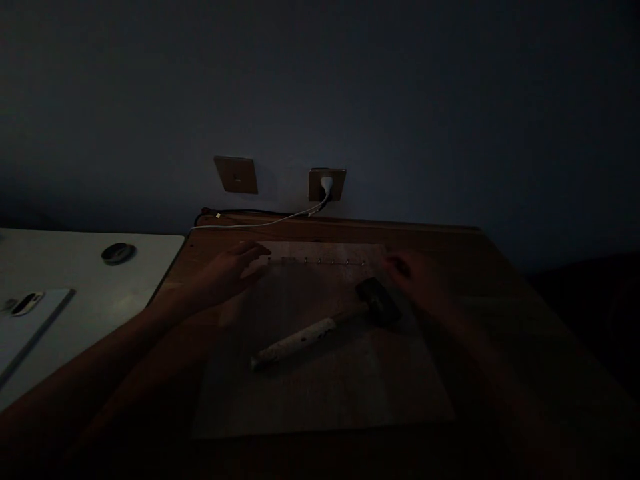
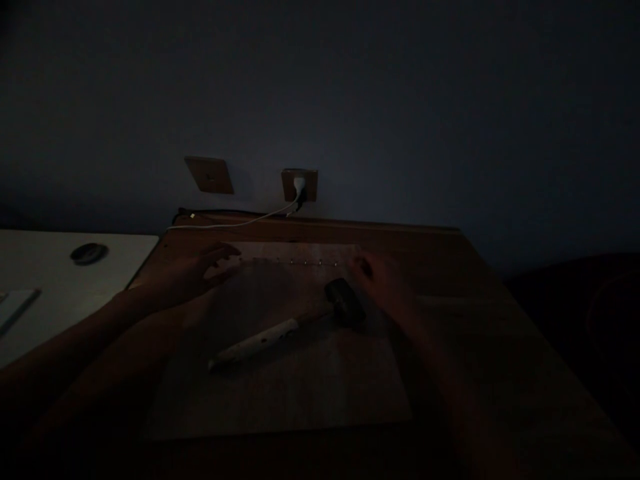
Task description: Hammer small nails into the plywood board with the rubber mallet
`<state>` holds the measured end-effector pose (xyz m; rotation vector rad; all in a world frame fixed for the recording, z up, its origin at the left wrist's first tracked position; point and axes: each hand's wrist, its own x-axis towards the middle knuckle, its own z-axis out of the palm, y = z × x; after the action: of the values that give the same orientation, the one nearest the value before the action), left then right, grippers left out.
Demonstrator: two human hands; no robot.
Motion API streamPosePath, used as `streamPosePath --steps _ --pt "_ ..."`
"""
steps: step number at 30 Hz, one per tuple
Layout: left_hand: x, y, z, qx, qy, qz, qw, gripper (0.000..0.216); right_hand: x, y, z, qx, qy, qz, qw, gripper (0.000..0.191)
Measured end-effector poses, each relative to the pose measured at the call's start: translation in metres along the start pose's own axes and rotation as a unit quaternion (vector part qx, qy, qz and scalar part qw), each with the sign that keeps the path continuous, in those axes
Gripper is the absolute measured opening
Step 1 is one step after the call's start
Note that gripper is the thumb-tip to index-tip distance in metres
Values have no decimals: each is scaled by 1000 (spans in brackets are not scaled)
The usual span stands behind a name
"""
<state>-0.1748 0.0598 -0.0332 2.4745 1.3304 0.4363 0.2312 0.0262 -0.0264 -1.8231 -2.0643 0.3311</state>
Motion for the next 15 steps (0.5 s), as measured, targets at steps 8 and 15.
streamPosePath --steps 8,15 --pt "39 -10 13 -70 -26 71 995 26 58 -12 23 -12 -132 -81 988 14" --pt "50 -8 5 -310 86 -78 944 24 53 -16 1 334 -55 59 939 21"
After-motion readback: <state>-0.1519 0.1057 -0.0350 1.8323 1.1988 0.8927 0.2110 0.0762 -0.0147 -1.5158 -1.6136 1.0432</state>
